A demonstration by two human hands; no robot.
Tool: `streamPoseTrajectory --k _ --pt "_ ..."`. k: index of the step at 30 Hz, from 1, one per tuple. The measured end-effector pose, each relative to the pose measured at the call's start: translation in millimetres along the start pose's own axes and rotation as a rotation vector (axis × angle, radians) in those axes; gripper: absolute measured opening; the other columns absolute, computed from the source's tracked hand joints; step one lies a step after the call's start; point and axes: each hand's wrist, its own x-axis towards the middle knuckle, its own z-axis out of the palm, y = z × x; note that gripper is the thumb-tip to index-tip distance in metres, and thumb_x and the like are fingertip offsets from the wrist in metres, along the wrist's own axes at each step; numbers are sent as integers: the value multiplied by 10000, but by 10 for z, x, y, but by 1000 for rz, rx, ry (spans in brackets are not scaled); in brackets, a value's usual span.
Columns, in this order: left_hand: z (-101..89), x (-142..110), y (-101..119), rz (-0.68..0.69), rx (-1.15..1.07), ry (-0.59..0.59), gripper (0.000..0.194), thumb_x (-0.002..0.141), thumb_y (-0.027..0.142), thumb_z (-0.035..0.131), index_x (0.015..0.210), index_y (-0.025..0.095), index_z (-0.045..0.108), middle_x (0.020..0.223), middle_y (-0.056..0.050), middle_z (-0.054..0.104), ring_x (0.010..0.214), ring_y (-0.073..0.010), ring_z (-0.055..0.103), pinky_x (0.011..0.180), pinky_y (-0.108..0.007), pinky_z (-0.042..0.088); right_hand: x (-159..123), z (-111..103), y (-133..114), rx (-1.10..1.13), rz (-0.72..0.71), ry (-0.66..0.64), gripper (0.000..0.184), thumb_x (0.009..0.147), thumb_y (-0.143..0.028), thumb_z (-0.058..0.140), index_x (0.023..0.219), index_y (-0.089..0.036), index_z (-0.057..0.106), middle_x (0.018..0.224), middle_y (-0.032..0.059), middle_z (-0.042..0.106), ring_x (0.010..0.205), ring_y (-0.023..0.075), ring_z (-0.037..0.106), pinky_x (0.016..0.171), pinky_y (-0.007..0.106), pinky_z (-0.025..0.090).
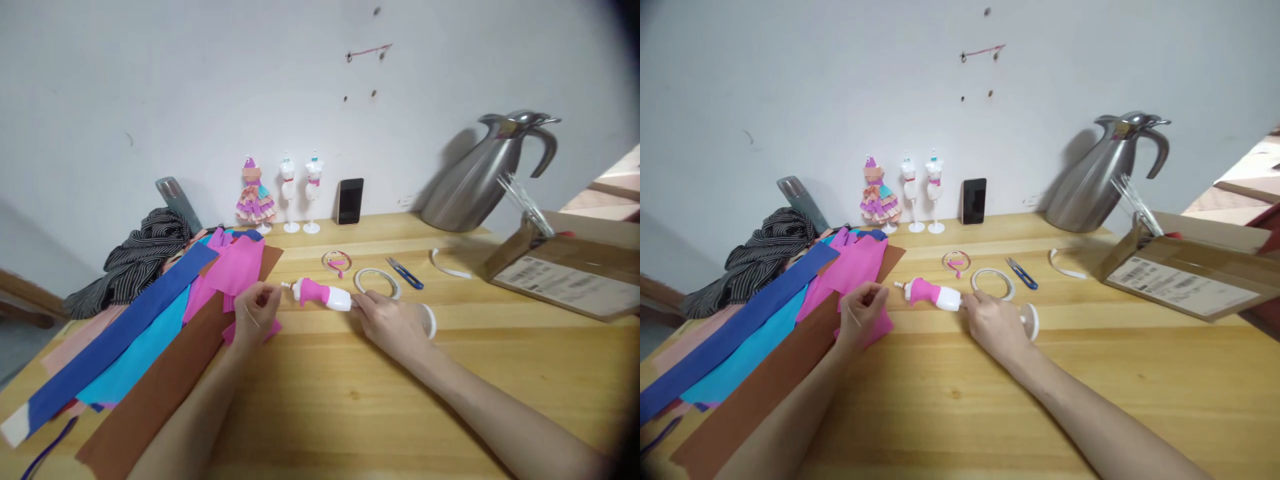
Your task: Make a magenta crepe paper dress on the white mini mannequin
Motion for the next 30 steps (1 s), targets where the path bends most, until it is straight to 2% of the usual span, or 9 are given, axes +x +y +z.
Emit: streamPoseTrajectory --k 4,7,9,11,16,19,25,28,30 --pt "94 -111 64 287 169 -23 154 754 318 658 693 180 627 574 23 524 502 -95 451 503 -211 344 9 -27 41 -9 0 30 241 882 -159 474 948 -174 706 814 78 700 581 158 567 499 295 131" --pt "133 -162 138 348 217 7 118 761 302 662 750 185 646 630 11 567 489 -85 439 497 -208 345 -8 -37 58 -4 -22 74 241 892 -162 469 917 -172 708 788 71 696 542 140 532 497 295 112" --pt "124 -161 183 289 173 26 117 788 294 632 764 181 648 636 9 567 498 -87 443 502 -209 356 -26 -36 59 1 -41 121 246 900 -164 465 882 -168 710 756 67 688 535 135 522 498 296 106" --pt "100 -135 204 164 84 15 127 810 281 597 766 176 652 618 13 558 515 -94 456 508 -212 363 -42 -28 57 6 -68 171 251 901 -159 462 863 -166 710 729 63 680 529 131 512 500 297 107" --pt "71 -48 136 -137 -189 -107 190 795 319 611 703 160 657 575 18 553 512 -93 441 486 -215 332 -51 19 62 33 -103 239 237 884 -151 466 823 -161 695 705 50 664 497 121 476 492 294 125" --pt "79 -35 113 -228 -323 -124 251 771 369 648 644 155 620 531 36 494 475 -75 390 457 -210 286 -39 47 85 65 -93 273 188 864 -176 498 816 -160 679 734 49 677 503 127 490 484 287 141" --pt "68 -108 195 -315 -475 -22 294 773 410 671 650 155 593 531 55 451 429 -41 326 417 -201 210 -11 61 139 242 -59 393 152 833 -172 499 726 -166 607 684 48 633 524 139 511 463 256 217" --pt "57 -145 256 -414 -603 -118 328 775 464 669 707 144 639 559 43 495 410 -33 345 410 -197 205 -19 -11 125 394 -128 475 157 837 -153 484 694 -176 545 633 23 562 520 129 483 483 238 295" --pt "49 -167 329 -478 -724 -231 365 769 494 672 742 130 670 584 24 531 408 -30 368 410 -193 204 -40 -93 91 500 -170 512 187 846 -152 499 662 -186 500 603 -3 506 503 114 443 491 231 316"
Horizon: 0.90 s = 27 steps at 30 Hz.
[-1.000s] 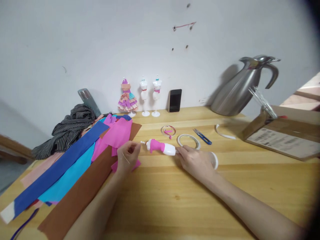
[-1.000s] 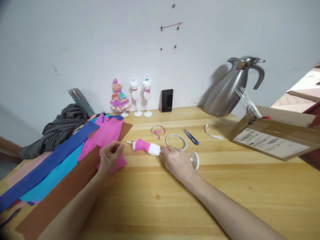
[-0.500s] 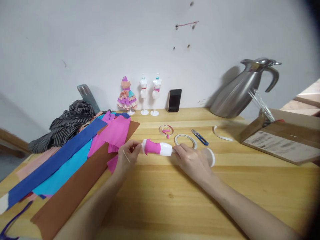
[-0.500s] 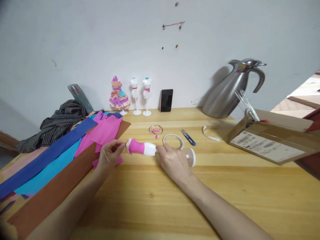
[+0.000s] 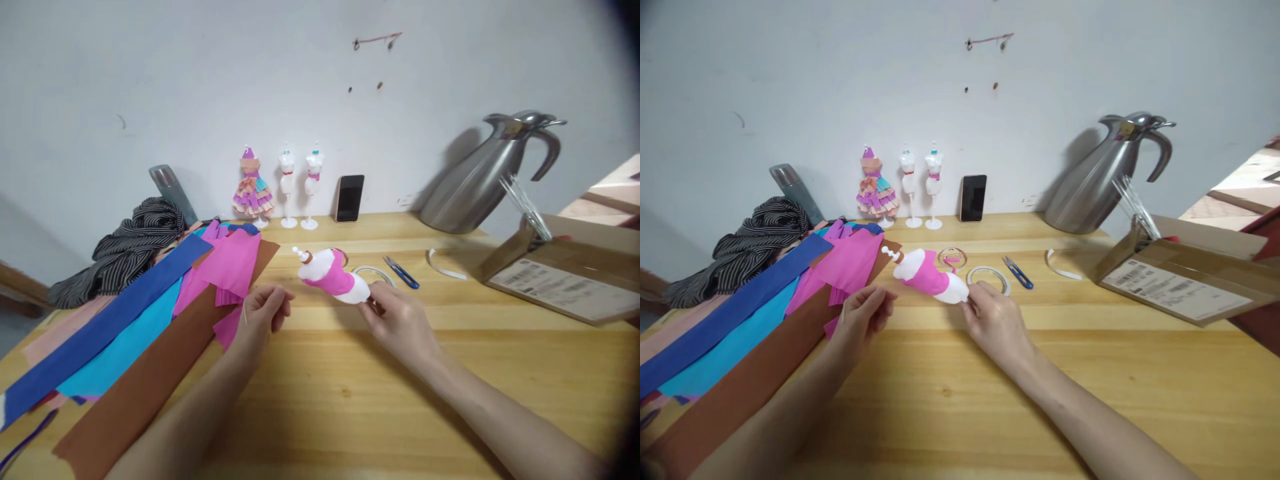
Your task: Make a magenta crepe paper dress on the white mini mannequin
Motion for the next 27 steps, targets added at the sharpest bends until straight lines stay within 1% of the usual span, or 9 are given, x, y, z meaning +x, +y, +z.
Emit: streamPoseTrajectory --k 2,4,6,9,12,16,19,22,27 --pt "72 -62 64 -65 -97 -150 412 752 525 686 764 113 690 624 -1 564 418 -31 402 411 -190 221 18 -50 -84 106 19 30 219 856 -159 521 642 -189 484 581 -21 458 505 108 422 495 229 318" --pt "166 -133 149 -106 -191 -295 454 730 559 699 806 112 701 691 -21 590 431 -38 441 409 -191 250 19 -70 -160 213 79 49 219 861 -184 548 645 -183 509 576 -25 442 520 110 420 504 233 323" --pt "267 -193 252 -132 -283 -356 452 705 563 724 832 130 693 742 -20 598 437 -43 463 399 -188 263 -1 -43 -210 327 169 53 211 853 -226 579 652 -176 539 579 -25 445 530 112 415 509 239 326" --pt "391 -219 434 -150 -350 -319 388 673 485 779 807 138 670 717 1 576 449 -38 454 397 -174 276 -53 69 -234 524 340 29 233 827 -287 610 636 -172 542 562 -36 411 510 101 373 481 237 300" --pt "465 -151 620 -148 -320 -282 343 656 398 807 803 123 664 708 8 561 463 -29 437 404 -162 291 -80 197 -243 697 507 16 237 781 -364 660 676 -171 572 535 -60 364 476 83 315 446 228 261" --pt "516 -9 773 -170 -281 -287 332 667 383 796 790 108 655 730 8 551 469 -28 442 400 -160 307 -22 302 -291 831 664 22 307 722 -450 704 688 -180 561 469 -74 396 405 79 351 406 222 285" --pt "526 51 808 -169 -296 -309 351 650 398 804 791 114 652 715 18 542 462 -31 452 396 -161 312 74 355 -339 898 728 30 332 690 -475 724 708 -188 558 405 -78 439 345 92 396 379 226 319" --pt "514 63 824 -159 -298 -333 335 649 386 806 762 117 642 659 26 526 447 -25 434 394 -149 296 178 405 -374 947 757 35 344 652 -473 748 718 -185 572 383 -67 485 326 100 417 368 230 339" --pt "535 51 860 -169 -285 -301 302 657 355 798 736 126 617 576 34 511 428 -27 407 392 -144 300 306 451 -408 980 780 2 354 623 -467 767 628 -185 554 384 -28 535 338 112 459 370 238 375"
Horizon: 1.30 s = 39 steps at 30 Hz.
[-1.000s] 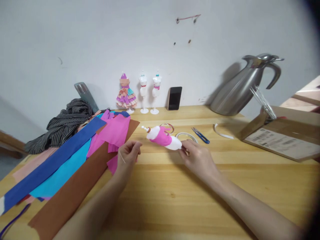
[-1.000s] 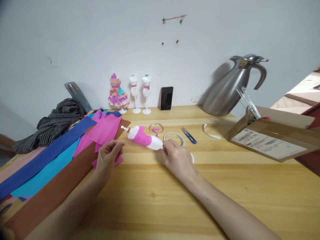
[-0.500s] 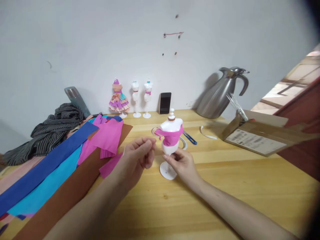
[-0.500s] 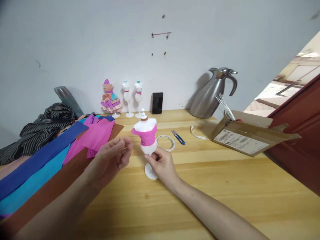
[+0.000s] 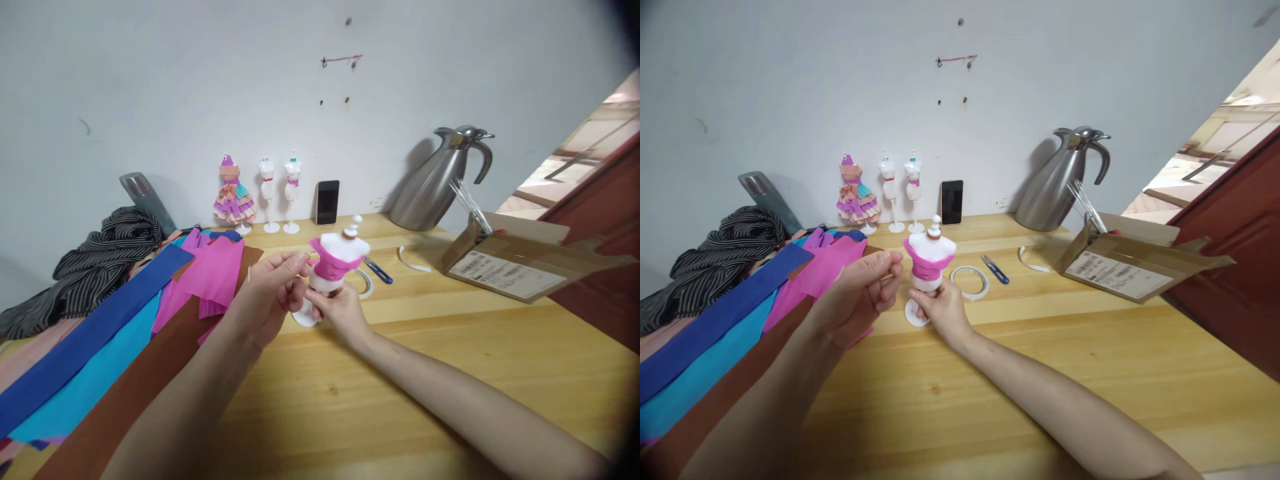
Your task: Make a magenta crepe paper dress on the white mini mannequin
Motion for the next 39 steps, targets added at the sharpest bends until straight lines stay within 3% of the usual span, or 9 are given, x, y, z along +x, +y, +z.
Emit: streamPoseTrajectory --k 8,15,18,24,39 --pt "28 26 -39 -12 27 -12 354 669 430 780 701 135 587 501 45 467 408 -44 393 387 -167 311 93 57 30 26 -9 -99 353 704 -490 710 675 -189 526 379 -57 506 308 83 407 344 208 307" --pt "-68 44 -42 37 -23 82 350 629 397 809 759 130 624 602 14 554 437 -39 412 394 -164 300 123 -33 -21 -182 -47 -255 300 763 -423 656 627 -191 523 380 -52 479 337 86 409 378 213 310" --pt "-80 38 -51 56 -44 124 341 636 379 809 776 137 614 615 19 553 448 -36 417 405 -154 304 114 -46 -11 -229 -77 -261 295 770 -410 650 615 -193 525 391 -49 477 354 91 416 387 217 322" --pt "-71 27 -48 44 -63 53 307 696 385 763 733 138 584 564 31 490 455 -40 395 420 -157 295 121 -20 33 -264 -98 -249 289 761 -438 641 640 -199 531 411 -36 506 357 112 451 393 230 345" --pt "-72 22 -34 25 -32 15 357 727 388 743 628 146 501 543 47 407 428 -23 285 396 -175 189 112 -22 46 -264 -79 -265 274 750 -399 642 624 -206 494 402 -48 499 365 102 452 392 215 365"
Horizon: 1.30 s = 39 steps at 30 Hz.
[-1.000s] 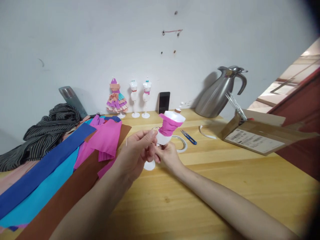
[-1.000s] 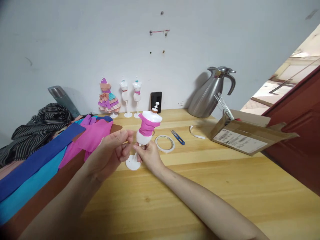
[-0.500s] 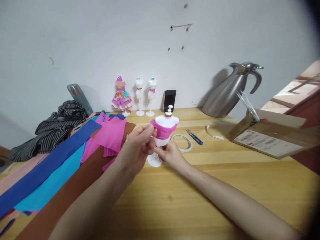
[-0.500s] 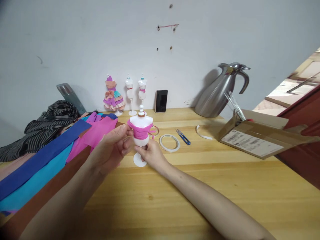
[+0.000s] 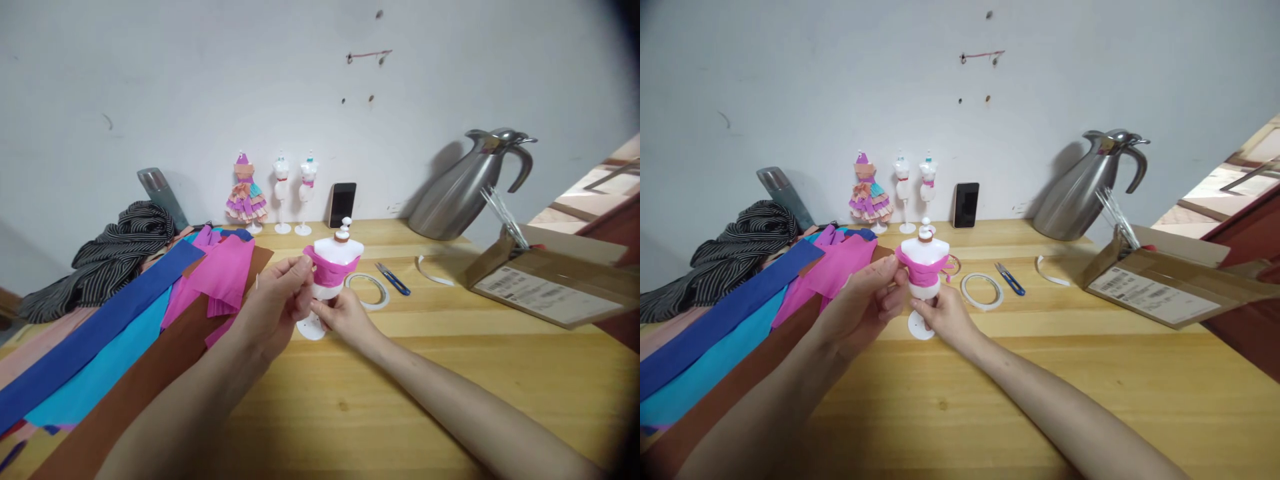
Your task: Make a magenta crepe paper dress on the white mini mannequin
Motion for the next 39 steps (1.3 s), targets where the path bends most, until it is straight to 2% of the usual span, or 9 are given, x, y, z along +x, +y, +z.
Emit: streamPoseTrajectory --k 4,12,23,28,39 --pt "15 -28 44 8 -4 17 320 735 358 736 648 150 510 549 53 401 424 -21 277 388 -161 189 -6 -7 2 -20 -7 -1 276 750 -398 637 616 -208 488 405 -43 505 371 106 460 402 220 376" --pt "32 -37 44 -36 6 -9 346 757 296 697 556 145 459 495 62 332 407 -14 229 380 -151 163 2 2 39 -5 -14 -15 272 771 -405 624 635 -200 508 428 -38 522 369 116 485 410 232 381" --pt "36 -29 55 -49 -16 -16 334 785 281 663 562 152 451 462 81 285 378 -9 211 357 -144 139 -2 8 17 14 -6 -12 293 763 -424 642 626 -199 513 410 -38 519 365 112 481 396 223 381" --pt "74 -38 52 -46 -51 22 276 772 222 638 565 142 473 486 72 323 387 -5 234 361 -138 161 6 8 10 13 -5 -19 301 762 -423 645 610 -203 506 391 -40 504 357 111 465 392 224 358" --pt "61 -40 60 -39 -26 7 241 728 249 641 569 143 494 511 49 407 374 -8 264 356 -163 163 33 9 41 16 -29 -32 297 761 -424 637 617 -199 509 433 -31 529 372 107 479 412 223 381"
